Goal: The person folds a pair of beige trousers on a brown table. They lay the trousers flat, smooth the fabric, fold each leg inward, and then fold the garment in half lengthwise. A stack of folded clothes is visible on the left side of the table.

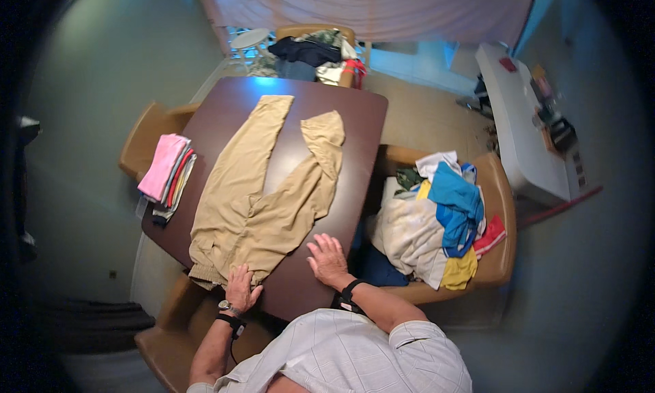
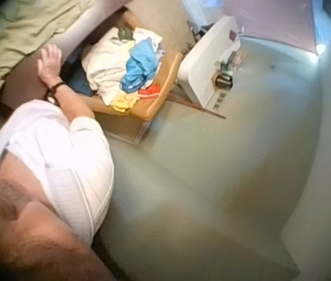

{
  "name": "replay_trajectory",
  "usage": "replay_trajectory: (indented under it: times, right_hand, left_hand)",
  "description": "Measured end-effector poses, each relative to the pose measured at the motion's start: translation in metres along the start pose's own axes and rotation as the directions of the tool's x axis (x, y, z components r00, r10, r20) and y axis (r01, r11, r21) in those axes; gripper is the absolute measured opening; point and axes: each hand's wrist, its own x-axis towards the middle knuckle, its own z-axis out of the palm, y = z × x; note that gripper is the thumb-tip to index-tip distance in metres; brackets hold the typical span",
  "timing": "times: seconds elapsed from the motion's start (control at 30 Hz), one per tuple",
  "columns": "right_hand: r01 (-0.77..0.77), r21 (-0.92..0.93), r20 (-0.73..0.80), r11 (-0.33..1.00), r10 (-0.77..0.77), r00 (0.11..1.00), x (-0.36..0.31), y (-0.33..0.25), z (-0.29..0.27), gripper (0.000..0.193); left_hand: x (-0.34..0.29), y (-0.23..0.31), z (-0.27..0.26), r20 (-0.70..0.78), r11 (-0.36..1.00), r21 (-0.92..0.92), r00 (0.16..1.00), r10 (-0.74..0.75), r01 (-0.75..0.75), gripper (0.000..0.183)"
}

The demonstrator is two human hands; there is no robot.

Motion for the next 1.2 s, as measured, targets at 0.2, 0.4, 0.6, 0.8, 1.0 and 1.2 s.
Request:
replay_trajectory:
  times: [0.2, 0.4, 0.6, 0.8, 1.0, 1.2]
  right_hand:
    - [0.018, -0.127, -0.077, 0.992, -0.028, 0.997, 0.031, 0.026, -0.003, 0.050]
    - [-0.087, -0.161, 0.000, 0.983, 0.088, 0.996, 0.127, 0.043, -0.025, 0.037]
    - [0.001, -0.263, -0.134, 0.965, -0.037, 0.990, 0.287, 0.105, -0.006, 0.038]
    - [-0.211, -0.331, -0.049, 0.920, 0.206, 0.977, 0.392, 0.156, 0.044, 0.044]
    - [-0.286, -0.168, 0.010, 0.943, 0.292, 0.956, 0.422, 0.198, 0.049, 0.022]
    - [-0.300, 0.371, -0.122, 0.879, 0.366, 0.922, 0.466, 0.230, -0.030, 0.026]
  left_hand:
    - [-0.017, -0.002, 0.025, -0.142, 0.992, -0.119, 0.988, -0.055, 0.038, 0.057]
    - [-0.011, 0.008, 0.029, -0.224, 0.978, -0.196, 0.967, -0.121, 0.077, 0.057]
    - [-0.007, 0.019, 0.015, -0.186, 0.956, -0.235, 0.957, -0.224, 0.178, 0.054]
    - [-0.005, 0.024, 0.002, -0.111, 0.928, -0.210, 0.936, -0.335, 0.308, 0.052]
    - [0.015, 0.034, 0.002, -0.077, 0.910, -0.210, 0.921, -0.381, 0.359, 0.036]
    - [0.023, 0.030, 0.003, -0.097, 0.919, -0.222, 0.930, -0.354, 0.326, 0.022]
